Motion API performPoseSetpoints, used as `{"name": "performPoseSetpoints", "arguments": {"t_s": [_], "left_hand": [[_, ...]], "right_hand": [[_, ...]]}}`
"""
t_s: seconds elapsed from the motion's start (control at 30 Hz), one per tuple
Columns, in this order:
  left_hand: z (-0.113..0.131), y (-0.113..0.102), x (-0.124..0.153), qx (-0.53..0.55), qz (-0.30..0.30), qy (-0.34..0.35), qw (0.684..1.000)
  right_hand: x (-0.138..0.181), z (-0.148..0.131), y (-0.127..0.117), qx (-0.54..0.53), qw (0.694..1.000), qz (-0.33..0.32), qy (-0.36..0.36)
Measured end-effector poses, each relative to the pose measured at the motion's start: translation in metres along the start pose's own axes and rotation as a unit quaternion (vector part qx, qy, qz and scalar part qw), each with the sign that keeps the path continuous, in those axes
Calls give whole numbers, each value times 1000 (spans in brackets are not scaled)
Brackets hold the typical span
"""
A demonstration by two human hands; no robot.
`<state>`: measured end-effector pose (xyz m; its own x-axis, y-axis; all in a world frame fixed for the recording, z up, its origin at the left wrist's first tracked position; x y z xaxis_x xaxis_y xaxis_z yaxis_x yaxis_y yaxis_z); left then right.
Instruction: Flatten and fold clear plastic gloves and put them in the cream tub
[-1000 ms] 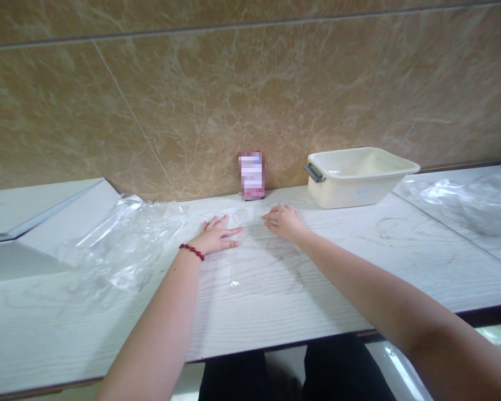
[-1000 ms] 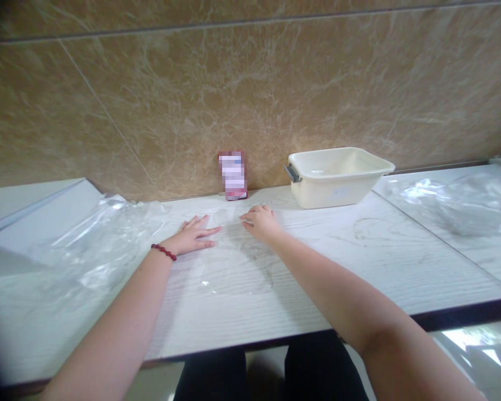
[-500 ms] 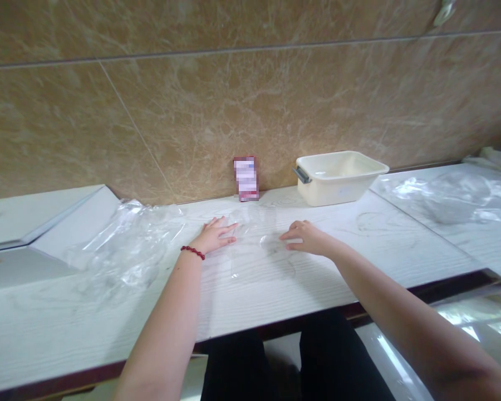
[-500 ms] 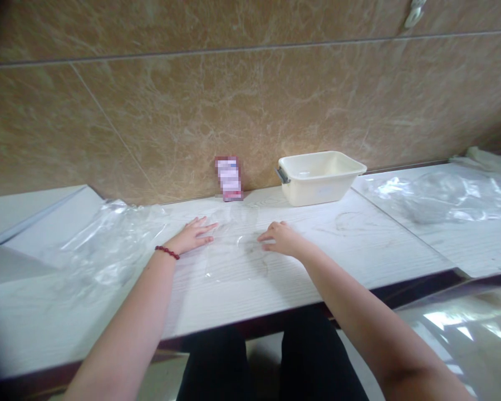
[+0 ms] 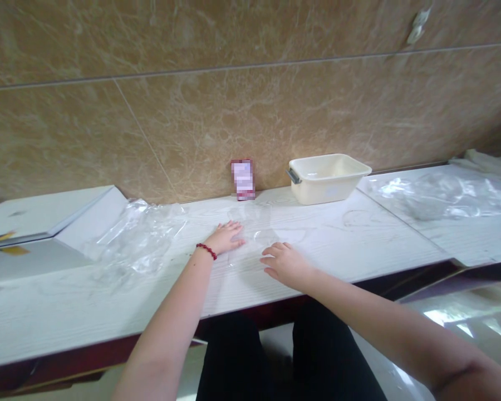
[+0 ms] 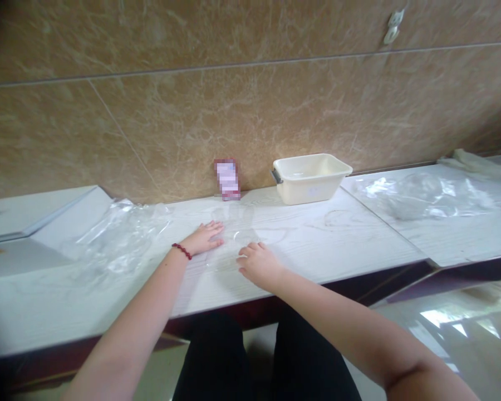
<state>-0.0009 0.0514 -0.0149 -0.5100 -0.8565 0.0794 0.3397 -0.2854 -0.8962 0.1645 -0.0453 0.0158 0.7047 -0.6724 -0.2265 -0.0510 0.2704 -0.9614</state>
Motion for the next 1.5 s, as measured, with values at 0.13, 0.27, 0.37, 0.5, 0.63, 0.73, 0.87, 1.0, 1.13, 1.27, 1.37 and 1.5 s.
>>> {"name": "performPoseSetpoints", "arguments": {"t_s": [0.13, 0.27, 0.37, 0.5, 0.63, 0.73, 0.87, 1.0, 1.13, 1.27, 1.37, 1.5], "left_hand": [[2, 4, 3, -16, -4, 9, 1000], [8, 5, 8, -31, -2, 32, 999], [20, 4, 18, -34, -3, 59, 998], [43, 0, 39, -21, -7, 104, 994], [69, 4, 68, 20, -70, 183, 980], [83, 12, 85, 51, -110, 221, 968], [88, 19, 89, 82, -62, 197, 975], [86, 26, 81, 110, -42, 174, 978], [85, 26, 77, 146, -52, 160, 975], [84, 23, 79, 192, -55, 163, 966], [86, 23, 83, 186, -60, 167, 966], [90, 19, 85, 168, -50, 175, 969]], "right_hand": [[-2, -7, 10, 60, 997, -1, -39], [0, -3, 10, 70, 995, 24, -60], [10, -3, 2, 47, 995, 48, -70], [31, -7, -12, -11, 994, 74, -77], [47, -9, -23, -75, 991, 84, -66], [53, -9, -29, -125, 986, 93, -62], [54, -7, -31, -188, 977, 85, -48], [55, 0, -29, -243, 968, 52, -26], [60, 5, -29, -262, 959, 28, -101], [63, 16, -18, -205, 972, 2, -115], [62, 17, -9, -189, 976, -22, -104], [58, 10, -9, -224, 967, -36, -113]]}}
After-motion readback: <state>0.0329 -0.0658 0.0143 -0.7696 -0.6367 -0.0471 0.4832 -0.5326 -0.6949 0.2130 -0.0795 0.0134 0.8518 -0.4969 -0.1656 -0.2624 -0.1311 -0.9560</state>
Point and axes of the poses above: each hand's wrist, its own x-axis away from the middle knuckle, its own y-axis out of the palm, z = x × y, the point moved 5 cm from there along -x, towards the middle knuckle, and after that the axes turned 14 degrees about x, right-handed, at the moved point
